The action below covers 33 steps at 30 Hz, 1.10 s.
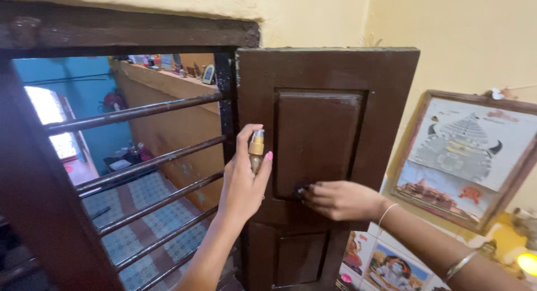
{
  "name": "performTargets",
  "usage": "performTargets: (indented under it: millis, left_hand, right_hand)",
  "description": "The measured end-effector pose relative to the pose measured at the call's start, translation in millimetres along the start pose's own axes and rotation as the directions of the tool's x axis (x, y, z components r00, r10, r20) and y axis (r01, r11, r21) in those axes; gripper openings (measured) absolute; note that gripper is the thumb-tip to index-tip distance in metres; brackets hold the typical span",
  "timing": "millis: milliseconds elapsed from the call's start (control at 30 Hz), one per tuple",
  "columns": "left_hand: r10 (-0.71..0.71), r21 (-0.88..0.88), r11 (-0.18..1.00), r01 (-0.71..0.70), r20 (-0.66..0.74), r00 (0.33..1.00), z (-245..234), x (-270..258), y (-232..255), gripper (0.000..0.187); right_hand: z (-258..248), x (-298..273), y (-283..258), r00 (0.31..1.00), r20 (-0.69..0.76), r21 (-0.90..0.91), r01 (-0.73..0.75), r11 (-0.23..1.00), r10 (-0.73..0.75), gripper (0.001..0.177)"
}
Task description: The person sprays a liquid from a small bottle onto a wooden window shutter and wipes it with a dark cloth. They repeatedly spray and wipe different sections of the shutter, including the frame and panels, while the window remains open.
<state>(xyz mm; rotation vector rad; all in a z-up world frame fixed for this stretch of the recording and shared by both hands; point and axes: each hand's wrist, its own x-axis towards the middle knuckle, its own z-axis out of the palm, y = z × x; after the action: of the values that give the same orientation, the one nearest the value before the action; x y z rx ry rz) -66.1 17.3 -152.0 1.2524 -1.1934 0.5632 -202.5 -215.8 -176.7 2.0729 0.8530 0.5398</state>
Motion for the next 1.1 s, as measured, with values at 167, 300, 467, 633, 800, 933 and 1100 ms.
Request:
performTargets:
  millis: [167, 300, 467, 633, 800, 933, 1100]
  left_hand:
    - [-0.344, 0.014, 0.939, 0.345, 0.113, 0.932, -2.1, -0.5, -4.1, 0.056]
    - [-0.26, 0.021, 0.966, 0.259, 0.087, 0.962, 0.7, -3.1, -6.9, 0.056]
    - [-0.236, 0.02, 0.972, 0.235, 0.11, 0.966, -3.9, -3.6, -16.4, 0.056]
    - [-0.267, 0.016, 0.964, 0.266, 0.105, 0.958, -1.9, 1.1, -24.5, 0.06]
    - [-0.313, 0.043, 0.95, 0.31, 0.078, 0.947, 5.5, 0.4, -33.1, 0.061]
    - [-0.3, 0.089, 0.951, 0.295, 0.047, 0.953, 3.8, -6.4, -44.0, 0.046]
    - [-0.083, 0.233, 0.967, 0.098, -0.074, 0.994, 1.3, 13.2, -52.9, 0.038]
  right_hand:
    - [-15.6, 2.5, 73.8, 0.853, -0.281, -0.102, -0.482, 0.87, 0.44, 0.037]
    - [-2.3, 18.1, 63.7, 0.639, -0.411, -0.028, -0.722, 0.692, 0.65, 0.036]
    - [43.7, 24.3, 3.6, 0.967, 0.208, 0.056, 0.139, 0.989, -0.148, 0.023]
    - [1.8, 35.3, 85.7, 0.98, -0.121, -0.189, -0.176, 0.966, 0.155, 0.029]
    - [-8.9, 51.8, 79.4, 0.838, -0.345, -0.149, -0.494, 0.857, 0.423, 0.036]
    - [28.3, 50.1, 16.5, 0.976, 0.101, -0.194, 0.21, 0.958, -0.193, 0.019]
    - [15.4, 55.4, 52.0, 0.974, -0.165, -0.082, -0.17, 0.982, 0.155, 0.04]
